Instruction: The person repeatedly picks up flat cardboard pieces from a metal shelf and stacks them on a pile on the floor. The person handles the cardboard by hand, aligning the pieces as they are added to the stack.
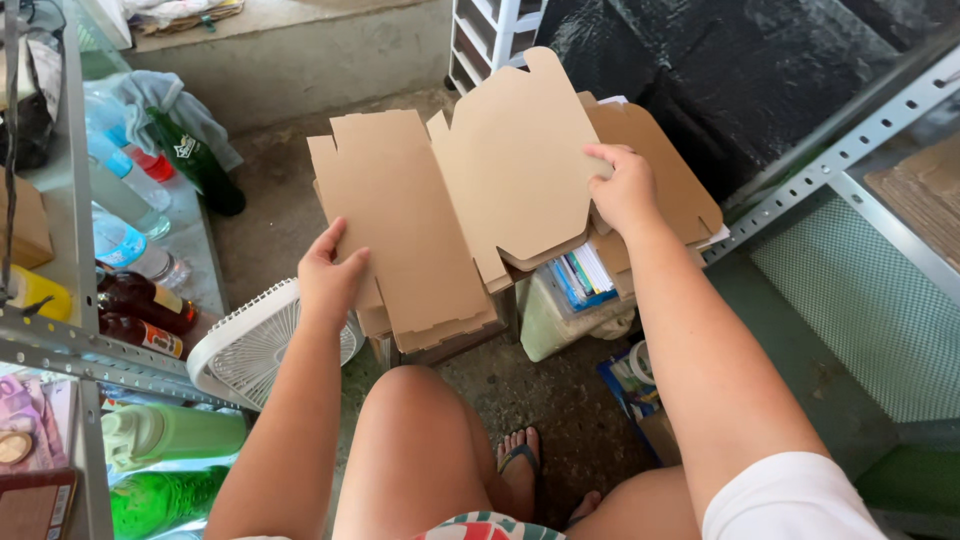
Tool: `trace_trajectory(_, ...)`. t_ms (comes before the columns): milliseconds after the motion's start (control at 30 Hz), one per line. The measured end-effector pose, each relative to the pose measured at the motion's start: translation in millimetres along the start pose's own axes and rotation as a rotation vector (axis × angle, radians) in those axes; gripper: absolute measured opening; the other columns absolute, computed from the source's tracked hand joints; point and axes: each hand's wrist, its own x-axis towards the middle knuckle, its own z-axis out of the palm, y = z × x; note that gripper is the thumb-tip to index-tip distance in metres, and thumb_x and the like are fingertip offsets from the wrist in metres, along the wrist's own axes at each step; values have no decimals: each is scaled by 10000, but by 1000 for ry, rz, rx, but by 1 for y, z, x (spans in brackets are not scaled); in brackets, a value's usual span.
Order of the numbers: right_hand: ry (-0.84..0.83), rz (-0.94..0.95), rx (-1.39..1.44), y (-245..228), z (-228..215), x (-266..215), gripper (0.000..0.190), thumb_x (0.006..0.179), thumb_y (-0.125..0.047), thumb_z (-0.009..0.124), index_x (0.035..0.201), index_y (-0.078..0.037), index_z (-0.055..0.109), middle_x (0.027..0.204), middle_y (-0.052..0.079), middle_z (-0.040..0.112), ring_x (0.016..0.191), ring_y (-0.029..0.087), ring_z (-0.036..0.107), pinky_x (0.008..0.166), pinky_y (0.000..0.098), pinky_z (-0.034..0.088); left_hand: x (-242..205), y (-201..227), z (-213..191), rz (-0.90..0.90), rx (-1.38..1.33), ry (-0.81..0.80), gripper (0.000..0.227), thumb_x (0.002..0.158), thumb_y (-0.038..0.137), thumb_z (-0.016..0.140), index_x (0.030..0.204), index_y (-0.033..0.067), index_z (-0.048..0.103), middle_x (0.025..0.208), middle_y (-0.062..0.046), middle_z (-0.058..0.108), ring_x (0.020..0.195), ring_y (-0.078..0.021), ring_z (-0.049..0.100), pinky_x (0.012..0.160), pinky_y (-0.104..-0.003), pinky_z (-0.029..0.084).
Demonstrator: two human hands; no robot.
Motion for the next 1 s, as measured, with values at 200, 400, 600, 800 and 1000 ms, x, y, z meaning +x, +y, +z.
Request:
trace_trajectory(200, 62, -5, -88, 44, 27, 6, 359, 813, -105, 800, 1164, -181, 797, 1107, 81, 689, 1111, 307, 675, 972, 375, 551, 9, -39, 8, 3, 655, 37, 751, 783, 429, 827, 1490, 380, 578, 1500, 103, 575, 1430, -159, 484, 1160, -432, 433)
trace_trajectory(400, 54, 13, -199, 54, 38, -7, 347, 855, -145, 787, 1200, -180, 779, 1184, 81, 665, 1163, 320, 653, 1009, 419, 529, 1, -42, 18, -96, 845, 14, 814, 816, 526, 788, 1559, 377, 491, 1581, 80, 446, 1491, -178, 325, 1175, -518, 324)
trace_trajectory(600, 197, -139, -262, 78, 65, -13, 368, 813, -109, 794, 1181, -124, 775, 1180, 111, 653, 1101, 337, 675, 969, 424, 549, -20, -22, 27, -103, 943, 19, 828, 854, 528, 742, 1592, 285, 457, 1624, 0, 353, 1505, -249, 289, 1164, -486, 333)
trace_trajectory(800, 218, -125, -371, 35, 57, -36, 387, 830, -135, 794, 1207, -53, 766, 1307, 172, 615, 1194, 377, 621, 1001, 480, 530, -17, -32, 28, -116, 931, -14, 861, 873, 545, 729, 1618, 241, 421, 1658, -43, 309, 1526, -283, 275, 1189, -489, 323)
trace_trajectory(1000, 99, 21, -515, 22, 60, -48, 460, 944, -355, 696, 1368, -177, 675, 1458, 121, 539, 1267, 427, 558, 1024, 585, 477, -18, -29, 34, -146, 929, -31, 896, 887, 569, 720, 1641, 227, 378, 1706, -74, 262, 1549, -299, 294, 1203, -504, 325)
